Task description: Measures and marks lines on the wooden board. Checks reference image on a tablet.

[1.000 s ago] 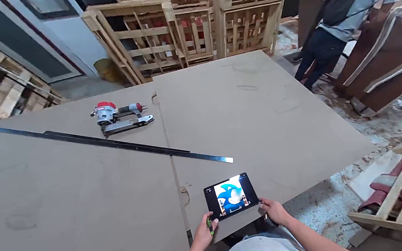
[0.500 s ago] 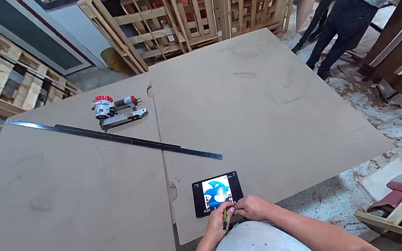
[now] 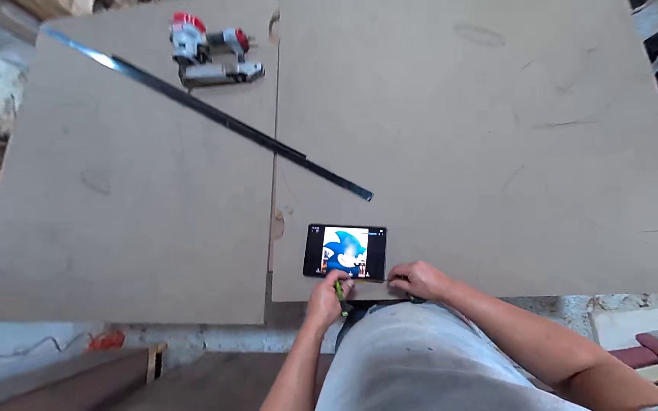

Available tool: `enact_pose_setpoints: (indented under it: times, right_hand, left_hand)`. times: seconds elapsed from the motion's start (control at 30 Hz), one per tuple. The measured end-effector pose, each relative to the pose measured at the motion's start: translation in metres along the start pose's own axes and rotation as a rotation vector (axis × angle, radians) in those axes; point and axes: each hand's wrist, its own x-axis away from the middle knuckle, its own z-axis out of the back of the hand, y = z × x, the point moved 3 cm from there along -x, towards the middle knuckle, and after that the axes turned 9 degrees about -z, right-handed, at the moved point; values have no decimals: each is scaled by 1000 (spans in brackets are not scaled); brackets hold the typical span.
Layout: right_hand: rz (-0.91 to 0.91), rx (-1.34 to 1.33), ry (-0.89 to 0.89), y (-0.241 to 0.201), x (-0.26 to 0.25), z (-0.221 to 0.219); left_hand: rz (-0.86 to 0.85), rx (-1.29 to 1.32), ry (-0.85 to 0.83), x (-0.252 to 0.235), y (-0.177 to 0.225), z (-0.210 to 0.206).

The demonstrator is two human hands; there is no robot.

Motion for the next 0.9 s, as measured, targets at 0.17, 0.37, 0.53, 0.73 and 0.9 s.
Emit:
enact_pose_setpoints:
  times: [0.17,0.37,0.53,0.73,0.9]
  right_hand:
    - [-34,-16,203,38,4,3]
    - [-153,144,252,50,-23,-6]
    - [-146,229,283,45,-37,-7]
    - [-97,302,367,52,-51,-4]
    - [-70,284,327,51,-56,2]
  left_hand:
    - [79,57,223,-1,-33,16]
    - [206,102,281,25,-59,-2]
    - [308,-121,197,52,-97,-20]
    - [291,-271,58,49,-121,-25]
    - [289,-298,-25,47,-119,-17]
